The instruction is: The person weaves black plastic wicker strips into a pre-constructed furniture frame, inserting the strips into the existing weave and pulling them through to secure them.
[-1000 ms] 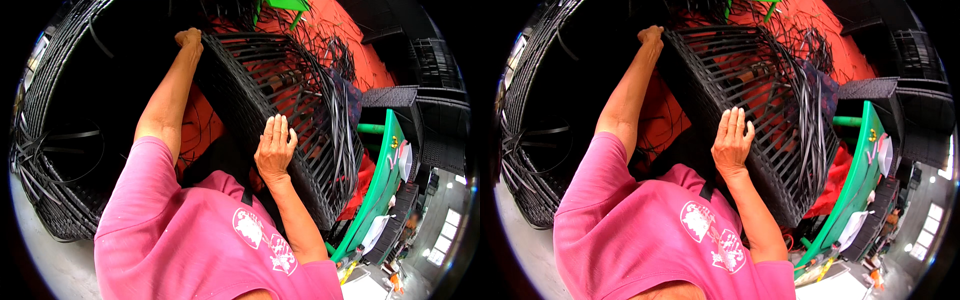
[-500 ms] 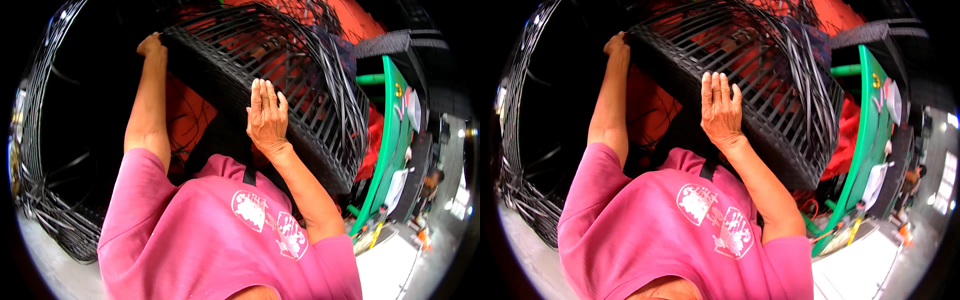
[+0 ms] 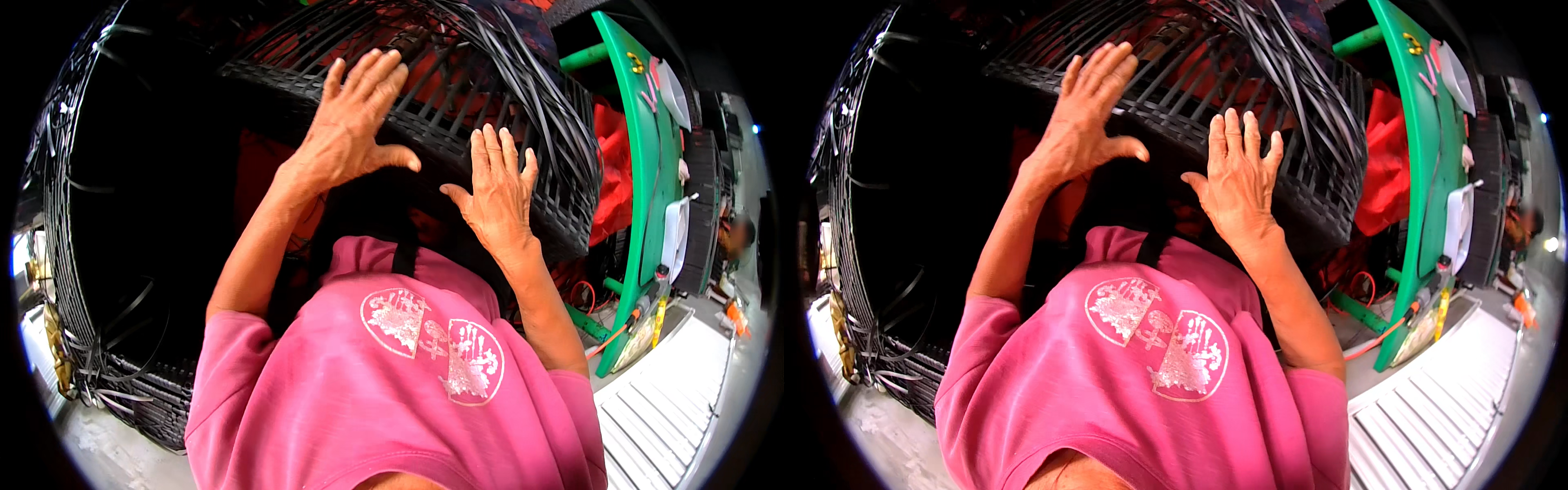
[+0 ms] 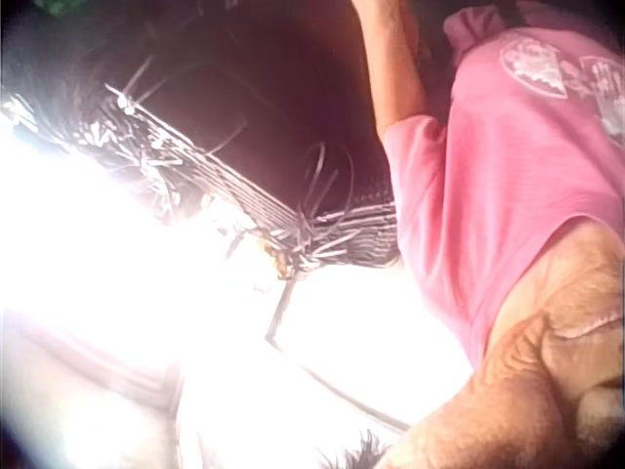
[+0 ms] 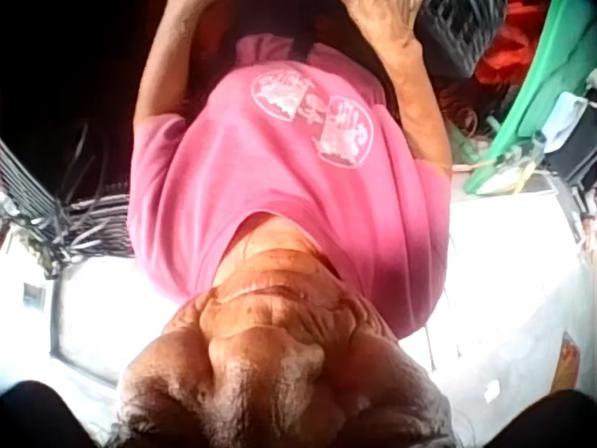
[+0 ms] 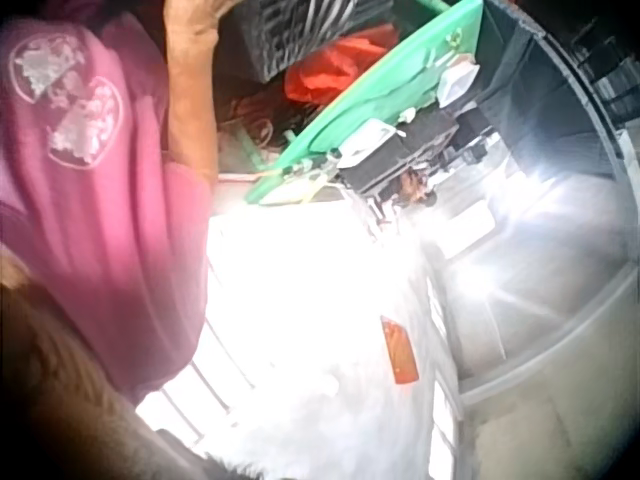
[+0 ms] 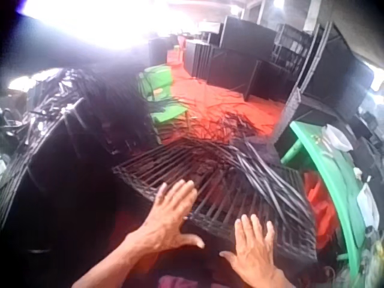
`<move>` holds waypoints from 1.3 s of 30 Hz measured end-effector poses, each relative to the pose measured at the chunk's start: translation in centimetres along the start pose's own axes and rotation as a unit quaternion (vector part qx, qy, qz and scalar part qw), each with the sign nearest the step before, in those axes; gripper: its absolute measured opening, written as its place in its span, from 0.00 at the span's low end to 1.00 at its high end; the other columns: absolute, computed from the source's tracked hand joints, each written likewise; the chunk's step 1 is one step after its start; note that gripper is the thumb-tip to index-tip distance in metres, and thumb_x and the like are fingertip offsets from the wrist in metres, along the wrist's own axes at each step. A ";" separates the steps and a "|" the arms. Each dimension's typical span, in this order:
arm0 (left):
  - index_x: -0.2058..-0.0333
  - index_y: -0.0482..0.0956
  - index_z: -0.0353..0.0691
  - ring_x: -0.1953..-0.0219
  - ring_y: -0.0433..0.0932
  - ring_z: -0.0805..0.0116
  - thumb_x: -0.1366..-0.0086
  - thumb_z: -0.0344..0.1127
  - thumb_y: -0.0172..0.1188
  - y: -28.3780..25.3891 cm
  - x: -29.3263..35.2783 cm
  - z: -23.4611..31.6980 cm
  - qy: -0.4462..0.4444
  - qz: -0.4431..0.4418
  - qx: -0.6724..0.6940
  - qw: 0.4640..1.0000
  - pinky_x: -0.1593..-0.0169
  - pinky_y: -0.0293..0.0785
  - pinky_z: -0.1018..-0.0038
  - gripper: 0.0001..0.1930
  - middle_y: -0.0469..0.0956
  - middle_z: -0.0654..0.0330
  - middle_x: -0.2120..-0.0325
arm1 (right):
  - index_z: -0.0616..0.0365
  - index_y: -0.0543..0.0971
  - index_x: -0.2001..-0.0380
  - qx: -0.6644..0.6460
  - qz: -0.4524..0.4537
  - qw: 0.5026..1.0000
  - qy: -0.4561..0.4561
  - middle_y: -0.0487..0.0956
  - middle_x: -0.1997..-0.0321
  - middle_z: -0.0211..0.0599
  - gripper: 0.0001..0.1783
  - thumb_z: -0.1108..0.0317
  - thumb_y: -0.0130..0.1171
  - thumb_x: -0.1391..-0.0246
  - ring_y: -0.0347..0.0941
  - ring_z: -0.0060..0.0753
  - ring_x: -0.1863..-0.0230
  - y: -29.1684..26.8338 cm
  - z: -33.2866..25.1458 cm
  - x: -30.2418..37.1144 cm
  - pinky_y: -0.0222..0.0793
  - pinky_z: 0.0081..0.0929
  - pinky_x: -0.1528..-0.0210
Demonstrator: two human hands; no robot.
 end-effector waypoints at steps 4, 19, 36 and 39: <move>0.45 0.61 0.28 0.35 0.50 0.53 0.53 0.60 0.62 3.6 2.1 0.5 0.008 -0.065 -0.085 0.994 0.35 0.41 0.55 0.46 0.57 0.48 0.40 | 0.62 0.64 0.44 -0.010 0.052 0.999 0.009 0.67 0.42 0.45 0.38 0.56 0.64 0.57 0.60 0.44 0.40 1.8 1.0 1.0 0.50 0.51 0.41; 0.65 0.78 0.33 0.50 0.73 0.57 0.51 0.24 0.64 3.9 3.3 -2.2 -0.015 0.125 0.076 0.989 0.45 0.68 0.67 0.12 0.75 0.53 0.54 | 0.61 0.69 0.48 -0.043 0.095 0.994 0.016 0.69 0.45 0.46 0.32 0.58 0.62 0.56 0.63 0.43 0.43 2.1 0.5 1.5 0.52 0.48 0.41; 0.66 0.80 0.34 0.73 0.78 0.67 0.42 0.26 0.57 2.6 -4.5 6.3 -0.002 0.100 0.148 0.984 0.67 0.72 0.77 0.06 0.79 0.54 0.70 | 0.61 0.76 0.63 -0.222 0.225 0.949 0.004 0.75 0.55 0.40 0.17 0.70 0.62 0.60 0.68 0.39 0.49 -1.9 1.6 7.3 0.56 0.40 0.45; 0.68 0.78 0.32 0.81 0.74 0.73 0.38 0.38 0.55 5.9 -8.5 10.5 -0.228 -0.133 0.409 0.874 0.77 0.68 0.80 0.12 0.77 0.59 0.79 | 0.62 0.78 0.69 -0.220 0.262 0.936 0.084 0.78 0.64 0.38 0.10 0.73 0.63 0.60 0.73 0.37 0.61 -3.5 4.6 10.1 0.64 0.34 0.55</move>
Point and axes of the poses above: each hand's wrist, its own x-axis away from the middle knuckle, its own y-axis out of the palm, z = x × y, the point moved 1 cm from there along -x, towards the middle knuckle
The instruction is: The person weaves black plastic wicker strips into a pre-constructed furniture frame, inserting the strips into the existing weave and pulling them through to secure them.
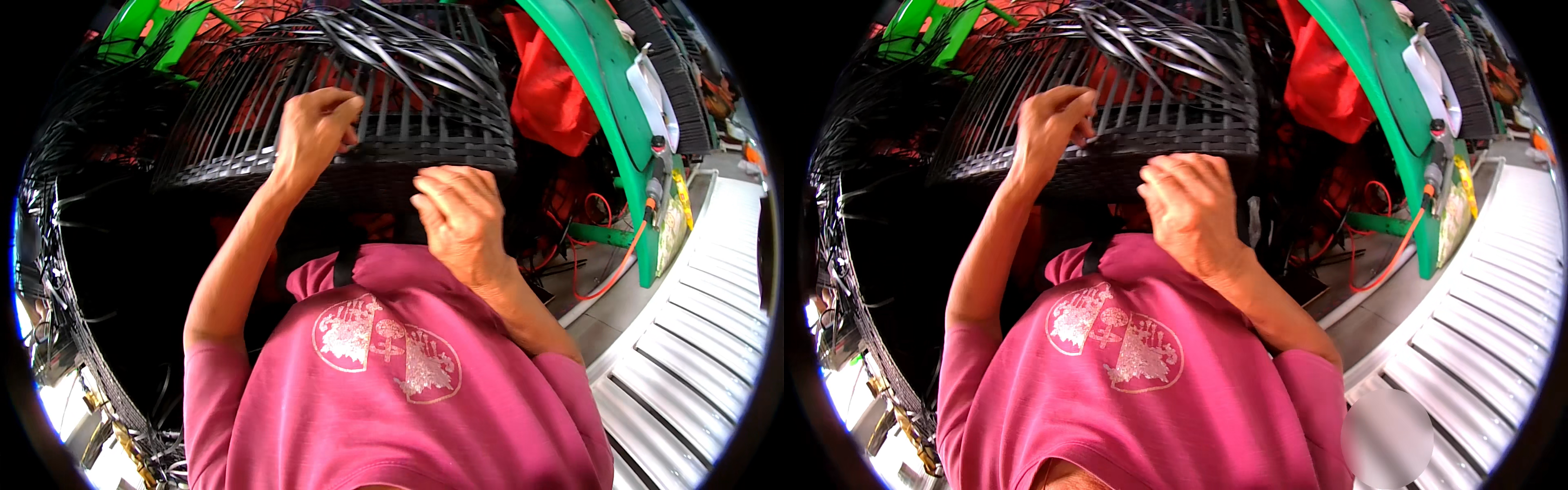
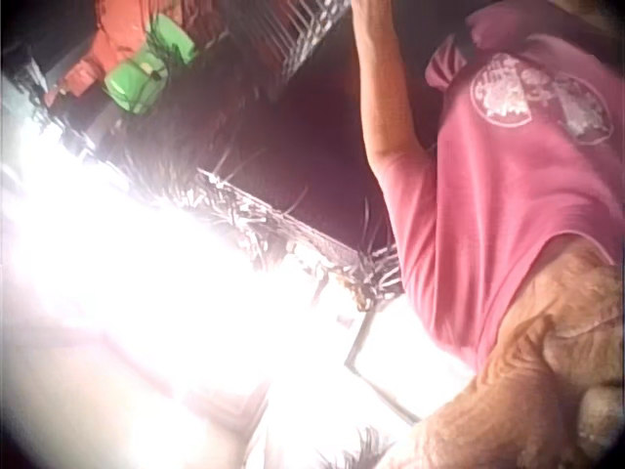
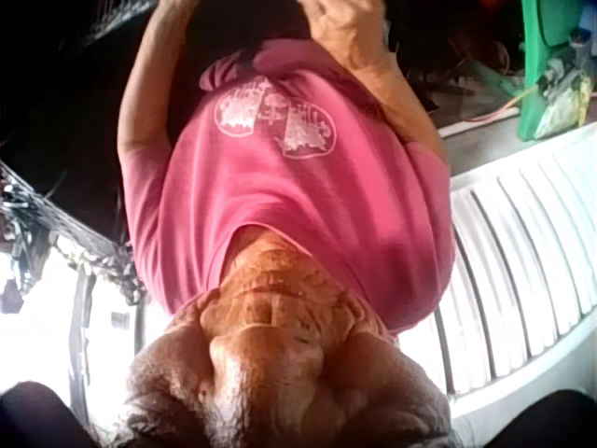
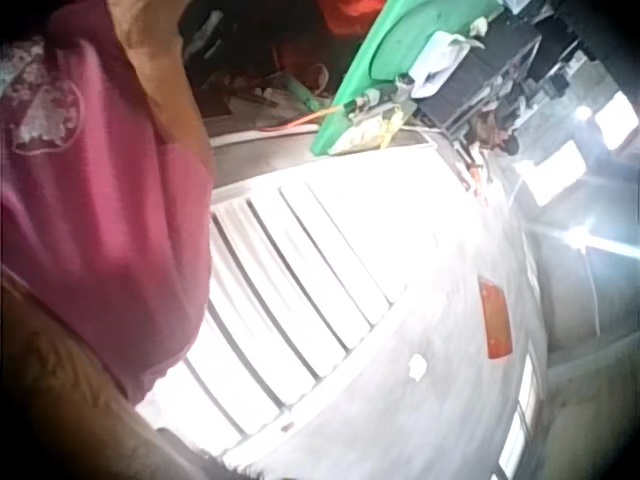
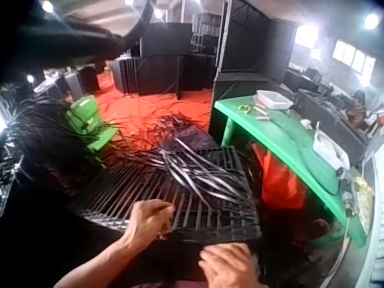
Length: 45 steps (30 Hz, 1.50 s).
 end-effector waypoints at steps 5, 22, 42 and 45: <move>0.77 0.74 0.34 0.89 0.70 0.77 0.40 0.54 0.57 5.4 -5.2 1.1 -0.235 -0.151 0.041 0.959 0.88 0.62 0.83 0.25 0.73 0.59 0.87 | 0.60 0.78 0.71 0.065 0.082 0.990 0.091 0.79 0.68 0.37 0.06 0.76 0.62 0.56 0.75 0.38 0.67 -5.1 3.7 1.9 0.69 0.30 0.64; 0.62 0.73 0.33 0.61 0.79 0.54 0.34 0.32 0.47 6.4 -3.7 3.7 0.002 -0.056 0.371 0.927 0.55 0.75 0.66 0.09 0.78 0.45 0.63 | 0.65 0.78 0.66 -0.102 0.038 0.979 0.170 0.79 0.69 0.46 0.08 0.73 0.58 0.50 0.77 0.39 0.71 -7.4 7.0 -4.7 0.72 0.27 0.69; 0.46 0.60 0.28 0.36 0.52 0.50 0.31 0.30 0.37 -16.6 -5.3 8.0 0.194 -0.361 0.559 0.721 0.35 0.49 0.49 0.18 0.56 0.42 0.41 | 0.58 0.79 0.64 -0.381 -0.201 0.863 0.264 0.81 0.66 0.29 0.17 0.54 0.51 0.42 0.75 0.19 0.62 -10.9 13.7 -7.9 0.67 0.18 0.61; 0.62 0.74 0.42 0.56 0.75 0.58 0.33 0.40 0.47 -1.9 -1.5 11.0 0.173 -0.111 0.545 0.813 0.52 0.72 0.63 0.11 0.77 0.51 0.63 | 0.57 0.78 0.60 -0.337 -0.172 0.910 0.171 0.80 0.63 0.33 0.17 0.56 0.48 0.40 0.75 0.24 0.61 -17.1 15.0 -12.5 0.66 0.23 0.59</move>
Point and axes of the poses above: each hand's wrist, its own x-axis away from the middle knuckle, its own y-axis out of the palm, z = x × y, the point moved 1 cm from there along -x, towards the middle knuckle
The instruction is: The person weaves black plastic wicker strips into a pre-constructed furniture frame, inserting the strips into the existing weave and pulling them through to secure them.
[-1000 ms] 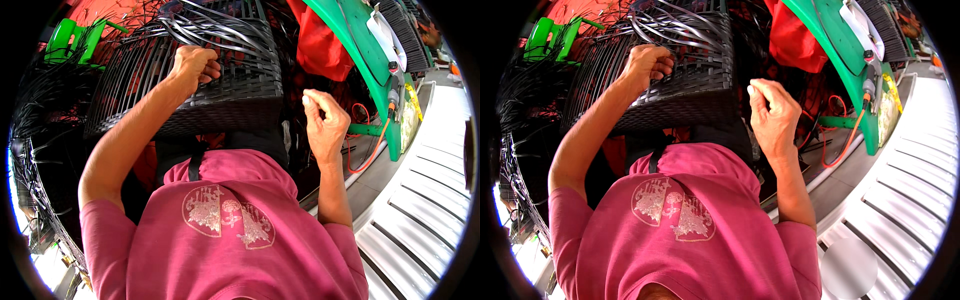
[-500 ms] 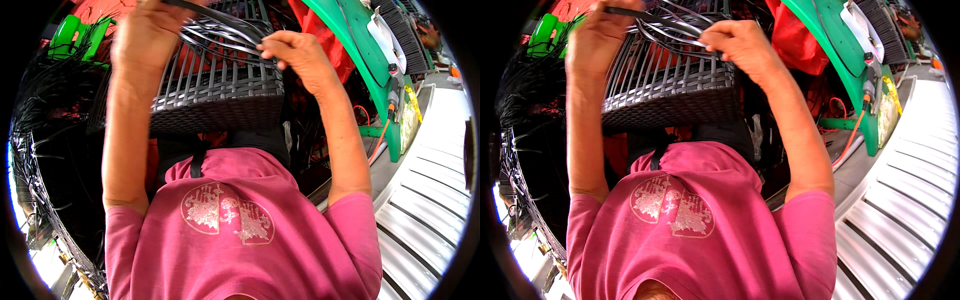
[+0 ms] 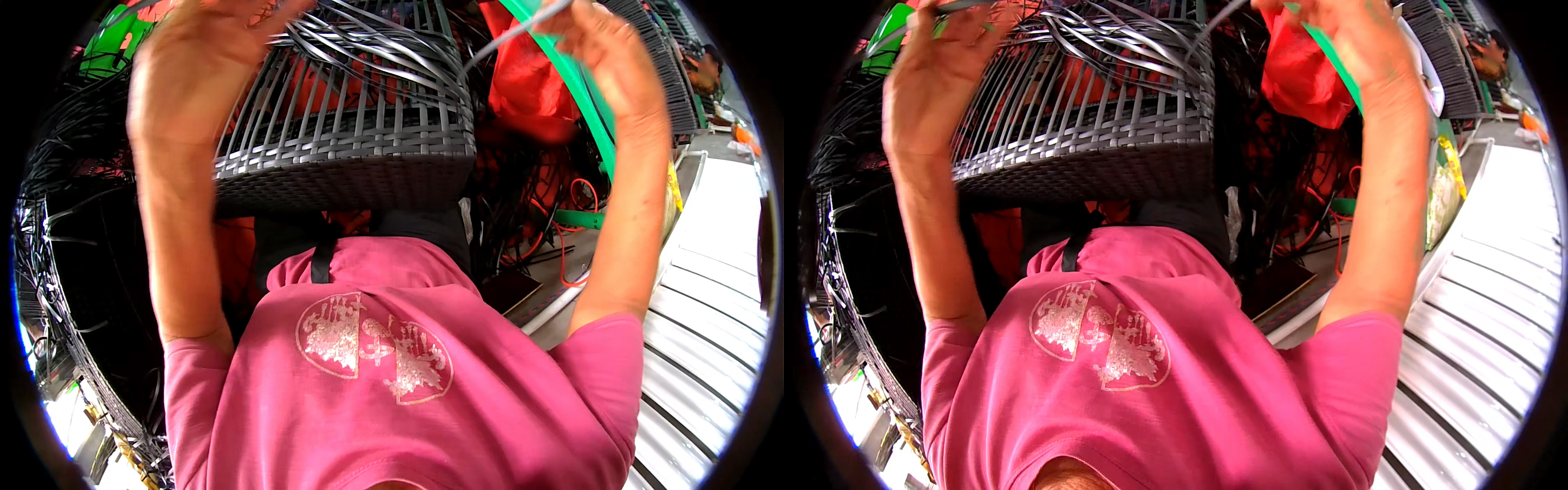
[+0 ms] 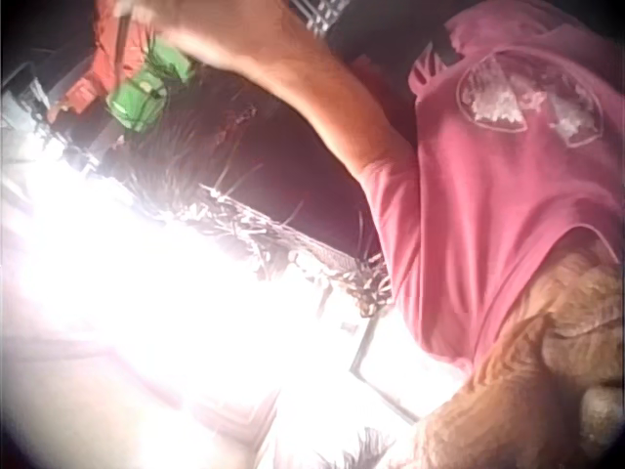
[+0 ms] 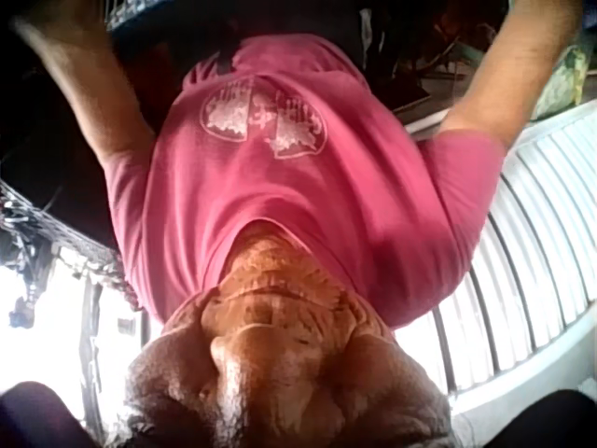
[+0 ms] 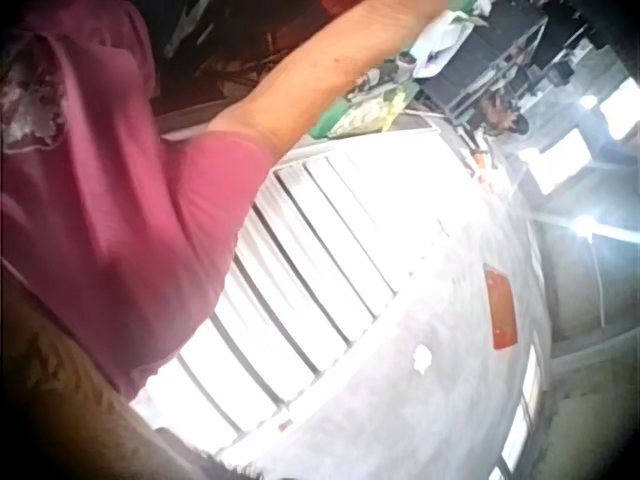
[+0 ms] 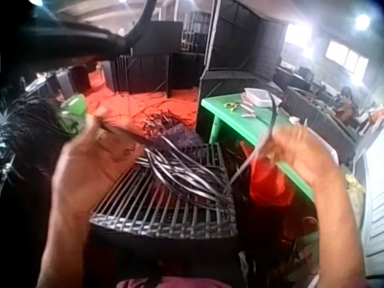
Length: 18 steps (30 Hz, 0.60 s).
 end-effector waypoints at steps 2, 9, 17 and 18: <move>0.59 0.73 0.45 0.55 0.76 0.59 0.31 0.44 0.43 1.4 1.2 -3.3 -0.056 0.024 -0.056 0.997 0.53 0.73 0.64 0.13 0.78 0.53 0.62 | 0.54 0.80 0.68 0.042 0.105 0.992 -0.056 0.81 0.71 0.31 0.11 0.60 0.56 0.45 0.74 0.20 0.73 3.9 -5.7 -1.9 0.71 0.18 0.68; 0.54 0.71 0.36 0.56 0.76 0.66 0.31 0.43 0.46 5.4 5.7 -14.3 -0.168 0.028 -0.055 0.984 0.54 0.76 0.69 0.16 0.77 0.54 0.61 | 0.64 0.77 0.60 0.451 0.098 0.886 -0.042 0.79 0.66 0.33 0.16 0.64 0.48 0.44 0.73 0.23 0.67 10.3 -11.3 -0.7 0.67 0.24 0.61; 0.51 0.70 0.39 0.57 0.75 0.71 0.34 0.37 0.51 7.4 8.9 -17.7 -0.267 0.041 -0.025 0.962 0.56 0.77 0.68 0.15 0.75 0.62 0.61 | 0.63 0.79 0.64 0.150 -0.051 0.983 0.088 0.75 0.77 0.27 0.12 0.65 0.56 0.45 0.67 0.13 0.75 14.7 -2.9 3.2 0.65 0.14 0.72; 0.50 0.68 0.38 0.57 0.75 0.71 0.34 0.36 0.51 6.9 9.2 -17.6 -0.250 0.003 -0.087 0.964 0.57 0.77 0.69 0.16 0.75 0.60 0.60 | 0.63 0.79 0.65 0.190 -0.033 0.979 0.061 0.75 0.77 0.27 0.10 0.67 0.57 0.46 0.66 0.13 0.76 15.0 -3.2 3.8 0.64 0.14 0.73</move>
Point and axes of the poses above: each hand's wrist, its own x-axis away from the middle knuckle, its own y-axis out of the palm, z = x × y, the point moved 1 cm from there along -x, towards the middle knuckle
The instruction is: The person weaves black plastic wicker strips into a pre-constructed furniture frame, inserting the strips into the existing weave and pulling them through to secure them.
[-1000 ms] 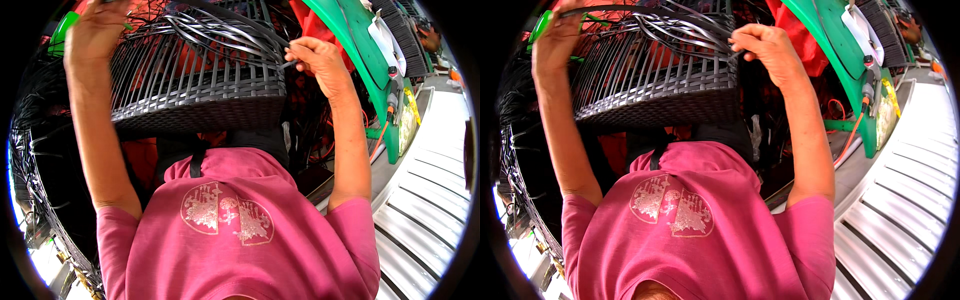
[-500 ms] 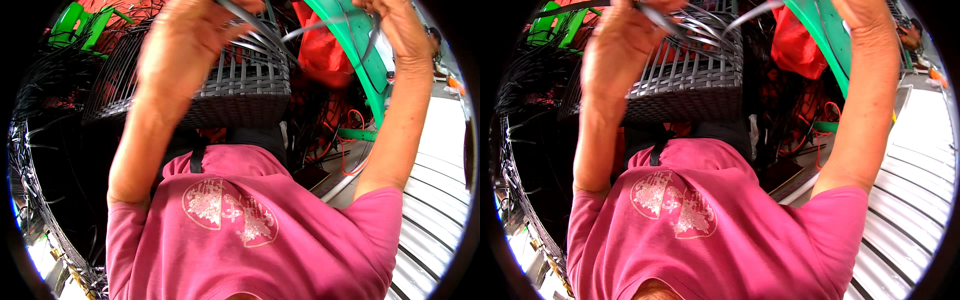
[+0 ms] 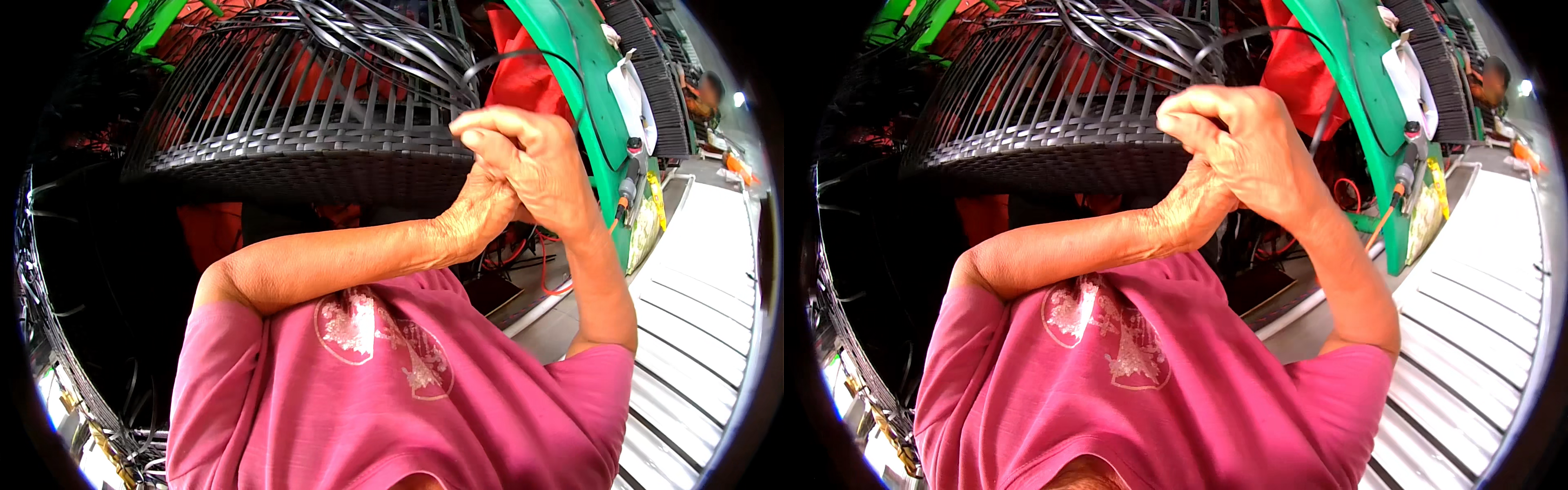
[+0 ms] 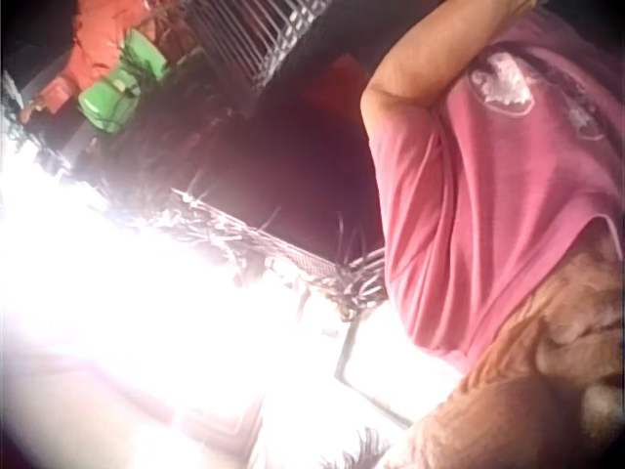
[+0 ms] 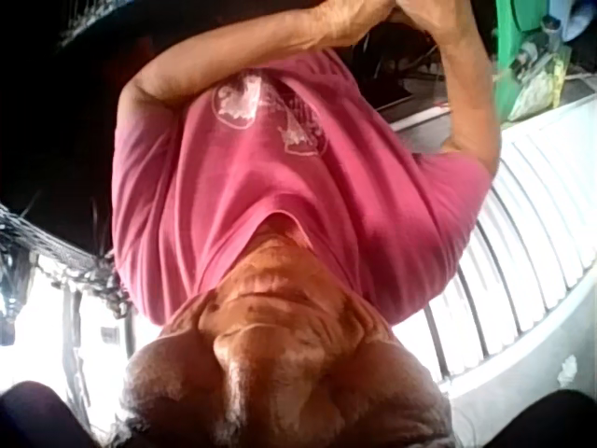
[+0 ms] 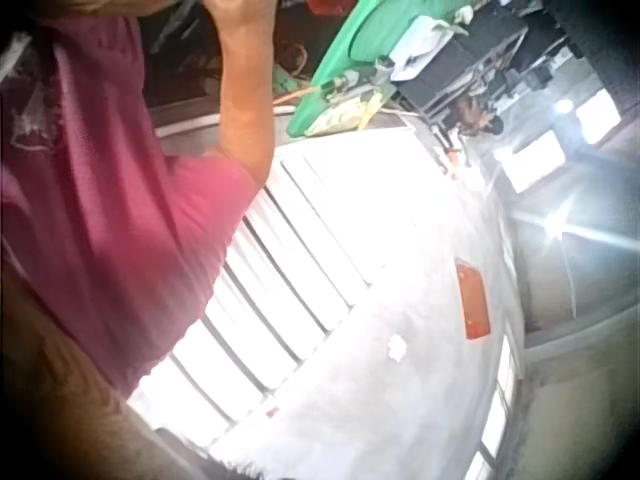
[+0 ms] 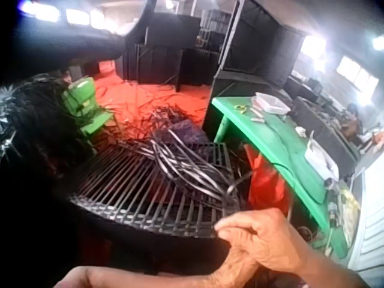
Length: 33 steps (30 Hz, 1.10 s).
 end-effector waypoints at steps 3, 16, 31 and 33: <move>0.47 0.64 0.36 0.58 0.75 0.69 0.37 0.31 0.54 -1.7 0.5 -0.7 -0.060 -0.047 -0.003 0.997 0.60 0.78 0.70 0.20 0.73 0.56 0.57 | 0.63 0.79 0.69 0.011 0.069 0.997 0.030 0.78 0.74 0.31 0.06 0.72 0.58 0.49 0.70 0.16 0.74 0.0 1.1 1.5 0.66 0.16 0.70; 0.53 0.67 0.29 0.58 0.77 0.60 0.34 0.38 0.50 -8.5 4.0 3.1 -0.174 0.106 0.105 0.973 0.58 0.77 0.68 0.18 0.76 0.48 0.61 | 0.63 0.77 0.77 0.271 0.214 0.932 -0.106 0.75 0.78 0.37 0.07 0.82 0.62 0.64 0.73 0.37 0.77 0.7 2.3 6.7 0.69 0.29 0.76; 0.55 0.69 0.31 0.50 0.73 0.52 0.29 0.40 0.39 -13.6 3.9 5.3 0.036 0.119 0.160 0.979 0.50 0.74 0.67 0.17 0.73 0.43 0.55 | 0.61 0.78 0.76 0.185 0.181 0.966 0.012 0.76 0.77 0.38 0.05 0.79 0.62 0.61 0.72 0.40 0.76 0.6 6.9 10.1 0.67 0.31 0.73; 0.54 0.69 0.31 0.49 0.72 0.51 0.30 0.43 0.42 -12.0 3.5 5.0 -0.006 0.109 0.173 0.979 0.48 0.73 0.65 0.19 0.72 0.44 0.53 | 0.62 0.78 0.74 0.221 0.179 0.958 0.034 0.77 0.73 0.39 0.05 0.77 0.62 0.60 0.74 0.40 0.70 0.1 8.2 9.6 0.68 0.31 0.68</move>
Point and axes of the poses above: each hand's wrist, its own x-axis away from the middle knuckle, its own y-axis out of the palm, z = x × y, the point moved 1 cm from there along -x, towards the middle knuckle
